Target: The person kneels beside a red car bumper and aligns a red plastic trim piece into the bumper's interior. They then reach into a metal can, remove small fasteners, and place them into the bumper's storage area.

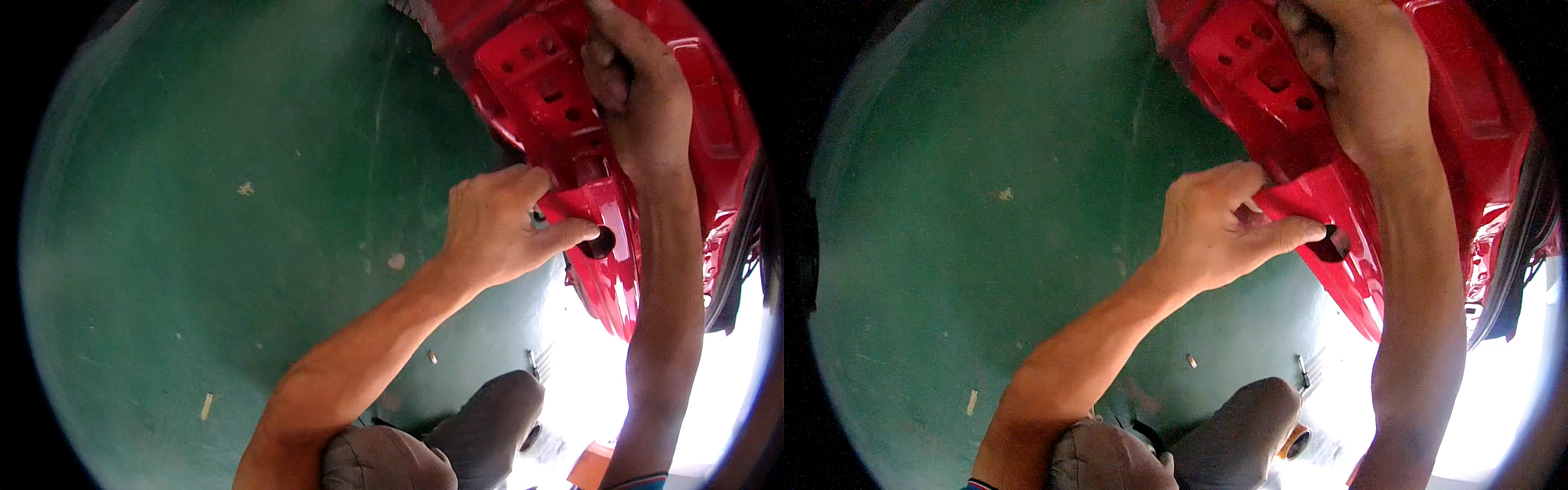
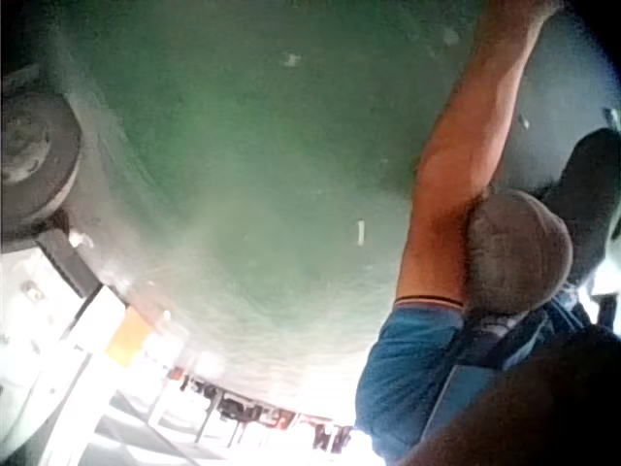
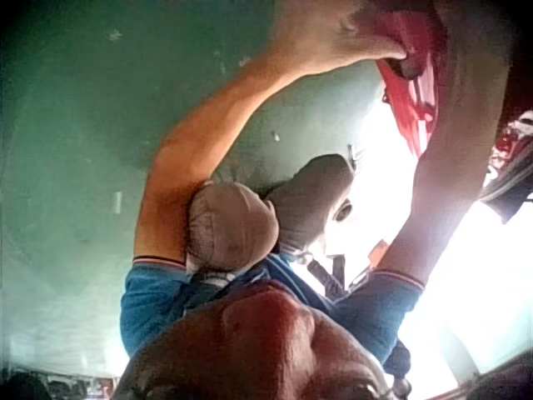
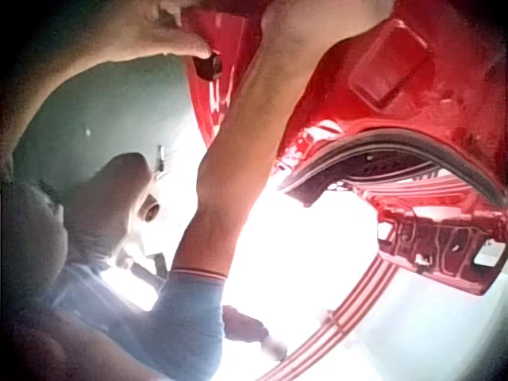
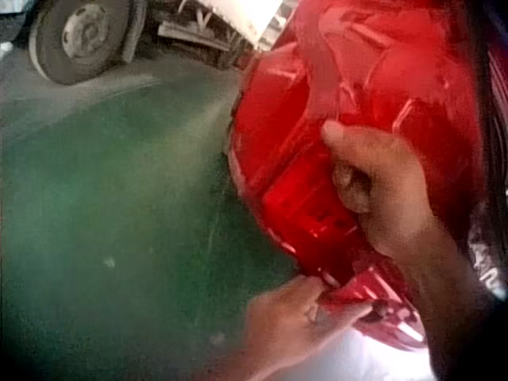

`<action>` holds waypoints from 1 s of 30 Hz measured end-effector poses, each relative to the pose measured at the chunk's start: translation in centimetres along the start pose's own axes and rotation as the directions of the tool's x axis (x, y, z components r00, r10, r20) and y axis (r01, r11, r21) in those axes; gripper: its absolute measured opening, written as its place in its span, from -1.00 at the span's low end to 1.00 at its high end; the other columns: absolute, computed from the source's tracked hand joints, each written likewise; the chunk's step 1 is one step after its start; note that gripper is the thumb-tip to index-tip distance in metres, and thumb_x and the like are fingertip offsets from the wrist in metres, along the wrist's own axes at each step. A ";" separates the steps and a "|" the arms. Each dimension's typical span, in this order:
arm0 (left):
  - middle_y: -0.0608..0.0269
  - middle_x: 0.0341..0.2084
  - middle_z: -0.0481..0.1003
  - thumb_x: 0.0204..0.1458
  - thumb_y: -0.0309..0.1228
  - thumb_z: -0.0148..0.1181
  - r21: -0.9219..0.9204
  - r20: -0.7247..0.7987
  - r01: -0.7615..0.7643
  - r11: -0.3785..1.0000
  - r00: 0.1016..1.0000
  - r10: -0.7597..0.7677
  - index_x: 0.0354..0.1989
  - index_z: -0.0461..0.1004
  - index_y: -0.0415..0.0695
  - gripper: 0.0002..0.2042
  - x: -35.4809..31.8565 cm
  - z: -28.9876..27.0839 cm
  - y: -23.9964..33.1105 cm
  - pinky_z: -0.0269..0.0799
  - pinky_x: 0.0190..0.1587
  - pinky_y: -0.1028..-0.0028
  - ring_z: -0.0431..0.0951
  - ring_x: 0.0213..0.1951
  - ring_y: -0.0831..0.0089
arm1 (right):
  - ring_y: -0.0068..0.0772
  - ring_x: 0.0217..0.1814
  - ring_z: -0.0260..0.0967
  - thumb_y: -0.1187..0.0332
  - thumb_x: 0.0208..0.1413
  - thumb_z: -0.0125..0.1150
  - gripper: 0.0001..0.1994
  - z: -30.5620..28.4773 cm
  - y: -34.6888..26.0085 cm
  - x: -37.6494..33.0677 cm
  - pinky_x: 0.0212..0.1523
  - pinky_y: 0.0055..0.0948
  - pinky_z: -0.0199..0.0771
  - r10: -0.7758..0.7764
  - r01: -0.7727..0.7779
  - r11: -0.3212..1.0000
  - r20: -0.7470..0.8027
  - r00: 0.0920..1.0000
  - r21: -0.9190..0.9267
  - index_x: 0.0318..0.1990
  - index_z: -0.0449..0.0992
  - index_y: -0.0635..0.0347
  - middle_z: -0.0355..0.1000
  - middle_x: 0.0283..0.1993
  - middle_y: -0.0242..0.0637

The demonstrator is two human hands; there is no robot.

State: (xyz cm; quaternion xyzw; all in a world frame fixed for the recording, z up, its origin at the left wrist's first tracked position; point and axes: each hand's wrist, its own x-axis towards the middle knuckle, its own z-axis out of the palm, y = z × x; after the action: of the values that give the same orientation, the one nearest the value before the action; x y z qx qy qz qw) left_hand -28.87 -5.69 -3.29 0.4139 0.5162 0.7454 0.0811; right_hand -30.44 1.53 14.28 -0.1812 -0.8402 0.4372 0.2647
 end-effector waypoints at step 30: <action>0.05 -0.21 0.53 -0.07 -0.22 0.52 0.352 -0.058 -0.255 0.901 0.954 0.293 -0.11 0.56 -0.24 -0.57 1.7 -1.5 3.4 0.47 -0.08 0.20 0.54 -0.19 0.13 | -0.38 -0.59 0.46 0.36 0.01 0.44 -0.87 -12.9 0.0 -28.2 -0.52 -0.43 0.40 0.307 -0.339 0.831 -0.145 0.941 -0.442 -0.40 0.66 0.23 0.48 -0.56 -0.20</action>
State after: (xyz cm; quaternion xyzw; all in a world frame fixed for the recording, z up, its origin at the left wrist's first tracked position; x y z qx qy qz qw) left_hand -29.94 -7.34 0.30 0.4486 0.5775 0.6704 -0.1258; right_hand -0.25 -5.33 12.38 -0.3928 -0.8674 0.2575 0.1645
